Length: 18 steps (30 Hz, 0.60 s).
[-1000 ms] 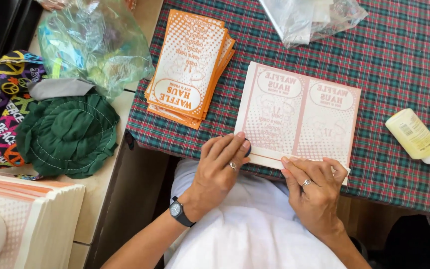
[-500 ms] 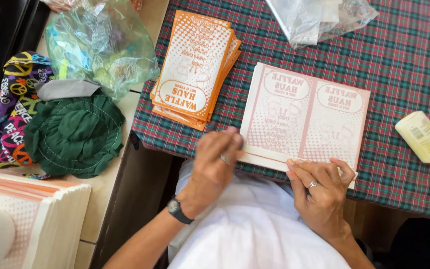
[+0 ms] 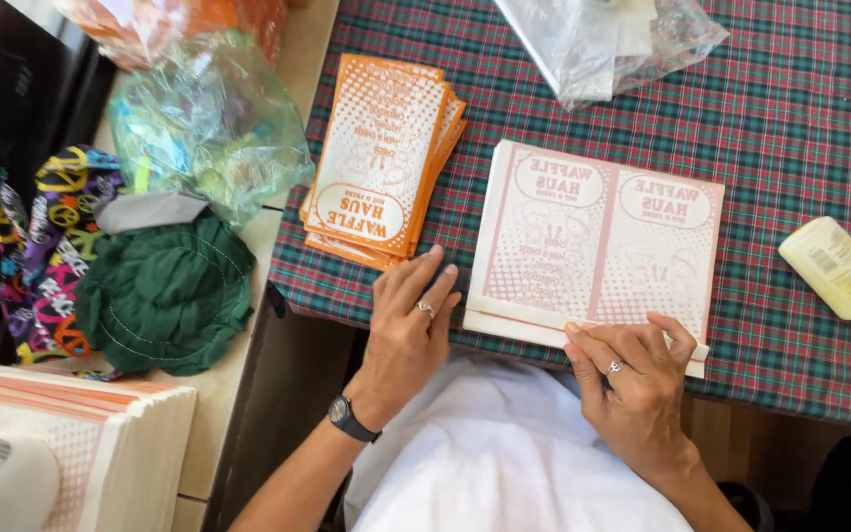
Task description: Folding and gluing printed paper sheets to assemble paper bags for a food service business.
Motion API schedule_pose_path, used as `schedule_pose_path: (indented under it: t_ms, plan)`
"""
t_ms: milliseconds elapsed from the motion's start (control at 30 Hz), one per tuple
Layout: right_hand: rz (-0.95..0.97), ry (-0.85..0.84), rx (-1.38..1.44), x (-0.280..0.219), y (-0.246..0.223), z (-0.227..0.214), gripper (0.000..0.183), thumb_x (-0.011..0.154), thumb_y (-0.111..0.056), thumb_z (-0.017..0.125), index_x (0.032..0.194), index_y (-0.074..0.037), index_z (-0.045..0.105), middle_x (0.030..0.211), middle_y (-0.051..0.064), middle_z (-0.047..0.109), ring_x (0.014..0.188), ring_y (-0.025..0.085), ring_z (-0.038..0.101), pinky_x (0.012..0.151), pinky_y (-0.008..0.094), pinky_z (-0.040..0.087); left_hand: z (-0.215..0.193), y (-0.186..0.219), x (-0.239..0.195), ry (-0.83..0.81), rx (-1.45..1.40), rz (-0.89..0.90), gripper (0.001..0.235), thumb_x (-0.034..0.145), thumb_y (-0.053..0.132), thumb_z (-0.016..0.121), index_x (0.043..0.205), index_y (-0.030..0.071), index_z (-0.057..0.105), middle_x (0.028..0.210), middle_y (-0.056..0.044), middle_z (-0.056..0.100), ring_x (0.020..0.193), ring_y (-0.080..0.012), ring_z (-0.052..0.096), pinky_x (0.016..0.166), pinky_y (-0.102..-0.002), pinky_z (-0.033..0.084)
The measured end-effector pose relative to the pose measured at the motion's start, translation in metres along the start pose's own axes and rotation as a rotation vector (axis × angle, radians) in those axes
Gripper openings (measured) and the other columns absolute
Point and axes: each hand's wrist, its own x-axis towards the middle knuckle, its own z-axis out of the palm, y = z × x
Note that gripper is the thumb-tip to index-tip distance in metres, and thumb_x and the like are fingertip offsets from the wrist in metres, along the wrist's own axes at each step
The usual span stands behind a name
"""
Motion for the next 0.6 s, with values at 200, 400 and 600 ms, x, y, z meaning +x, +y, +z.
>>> schedule_pose_path:
  t_ms: [200,400,600]
  plan:
    - [0.018,-0.036,-0.006,0.0,0.002,-0.003,0.01,0.096,-0.014,0.074,0.106,-0.013,0.076,0.096,-0.004,0.07,0.084,0.016,0.059,0.109,0.046,0.032,-0.014,0.016,0.019,-0.14,0.066,0.029,0.017,0.11,0.006,0.041,0.121,0.005,0.054,0.152,-0.026,0.048,0.146,-0.045,0.042,0.116,-0.054,0.037]
    - [0.009,-0.078,-0.028,0.0,0.007,-0.002,0.014,0.097,-0.019,0.071,0.111,-0.015,0.072,0.095,-0.002,0.066,0.082,0.018,0.061,0.109,0.047,0.033,-0.03,-0.001,0.047,-0.487,0.058,0.412,0.019,0.097,-0.007,0.059,0.115,-0.003,0.062,0.108,-0.011,0.056,0.097,-0.0299,0.051,0.082,-0.042,0.042]
    - [-0.043,-0.143,-0.027,0.015,0.009,-0.011,0.012,0.098,-0.025,0.068,0.105,-0.015,0.067,0.093,0.001,0.063,0.086,0.021,0.061,0.101,0.044,0.038,-0.032,0.009,0.07,-0.628,0.23,0.591,0.028,0.097,0.001,0.063,0.07,0.009,0.059,0.076,-0.004,0.05,0.077,-0.0241,0.046,0.067,-0.037,0.038]
